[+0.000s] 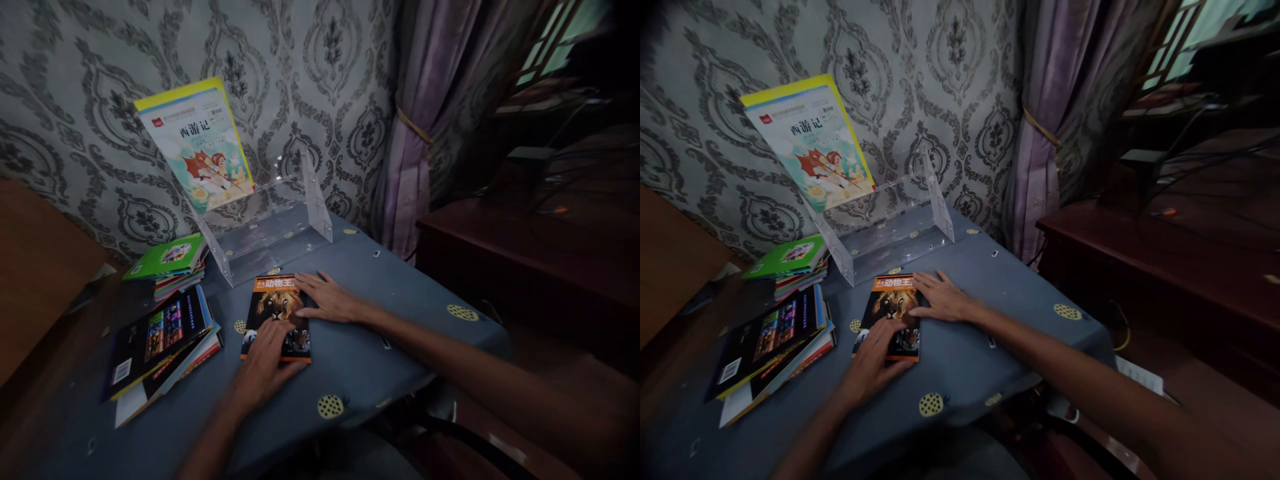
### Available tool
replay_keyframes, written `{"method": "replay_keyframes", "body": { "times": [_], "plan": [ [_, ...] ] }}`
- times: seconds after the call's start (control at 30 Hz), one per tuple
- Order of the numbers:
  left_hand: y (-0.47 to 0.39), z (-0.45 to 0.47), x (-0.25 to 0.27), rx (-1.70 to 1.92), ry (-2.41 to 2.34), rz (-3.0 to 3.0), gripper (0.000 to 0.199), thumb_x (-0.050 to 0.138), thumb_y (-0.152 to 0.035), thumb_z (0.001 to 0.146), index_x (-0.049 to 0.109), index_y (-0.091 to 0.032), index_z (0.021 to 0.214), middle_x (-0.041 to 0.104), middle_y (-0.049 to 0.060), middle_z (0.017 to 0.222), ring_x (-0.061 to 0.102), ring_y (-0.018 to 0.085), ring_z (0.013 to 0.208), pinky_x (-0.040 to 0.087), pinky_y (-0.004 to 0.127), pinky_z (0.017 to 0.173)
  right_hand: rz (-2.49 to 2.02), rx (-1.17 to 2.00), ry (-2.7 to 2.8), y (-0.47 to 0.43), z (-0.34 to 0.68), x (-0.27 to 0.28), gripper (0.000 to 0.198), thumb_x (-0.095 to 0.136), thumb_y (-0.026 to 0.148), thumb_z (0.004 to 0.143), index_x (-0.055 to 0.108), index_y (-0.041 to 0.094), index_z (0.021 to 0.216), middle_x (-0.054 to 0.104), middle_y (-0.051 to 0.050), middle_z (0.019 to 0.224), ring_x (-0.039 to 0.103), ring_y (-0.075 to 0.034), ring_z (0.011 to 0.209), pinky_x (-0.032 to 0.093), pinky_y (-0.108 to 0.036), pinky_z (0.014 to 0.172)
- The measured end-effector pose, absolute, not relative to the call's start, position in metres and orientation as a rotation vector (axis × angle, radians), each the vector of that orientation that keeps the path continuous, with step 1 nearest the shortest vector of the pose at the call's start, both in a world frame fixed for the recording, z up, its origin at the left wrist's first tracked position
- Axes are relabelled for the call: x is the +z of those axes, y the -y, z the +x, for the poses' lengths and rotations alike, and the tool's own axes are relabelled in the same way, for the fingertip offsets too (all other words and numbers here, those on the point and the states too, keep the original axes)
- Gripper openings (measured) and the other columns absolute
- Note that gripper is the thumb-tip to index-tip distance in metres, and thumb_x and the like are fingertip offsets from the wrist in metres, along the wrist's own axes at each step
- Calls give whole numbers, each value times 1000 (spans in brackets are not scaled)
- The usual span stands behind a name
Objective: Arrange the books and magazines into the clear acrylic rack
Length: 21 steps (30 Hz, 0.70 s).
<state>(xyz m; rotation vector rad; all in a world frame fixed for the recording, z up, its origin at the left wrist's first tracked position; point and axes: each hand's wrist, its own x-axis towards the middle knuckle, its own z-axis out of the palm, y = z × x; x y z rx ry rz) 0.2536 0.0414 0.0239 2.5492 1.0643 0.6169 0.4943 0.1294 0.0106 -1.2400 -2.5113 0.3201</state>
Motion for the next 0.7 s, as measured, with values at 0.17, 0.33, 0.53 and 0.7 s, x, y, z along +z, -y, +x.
{"method": "replay_keyframes", "body": {
  "times": [0.17,0.33,0.53,0.7],
  "plan": [
    [-45,249,25,704,-1094,2423,45,63,-41,92,50,-26,131,59,9,136,52,26,132,42,46,113,-1385,240,2409,-138,494,4,81,40,68,94,39,12,152,39,-22,157,36,-34,146,23,-56,120],
    [-65,233,12,945,-1554,2239,34,46,-36,98,51,-20,128,56,15,138,49,28,135,39,51,114,-1459,83,2350,-119,485,-4,80,36,69,95,40,12,151,42,-23,155,34,-36,146,26,-57,118],
    [-77,227,0,946,-1631,2176,43,50,-34,94,50,-18,134,58,17,138,49,31,134,37,54,113,-1409,114,2486,-76,474,0,103,39,84,84,32,10,155,34,-27,158,26,-43,148,24,-62,117],
    [-87,225,9,1123,-1455,1772,42,60,-37,86,57,-20,125,66,13,125,60,29,120,44,48,106,-1327,249,2533,-65,477,3,116,46,90,73,23,16,159,27,-24,162,19,-45,150,20,-65,118]
  ]
}}
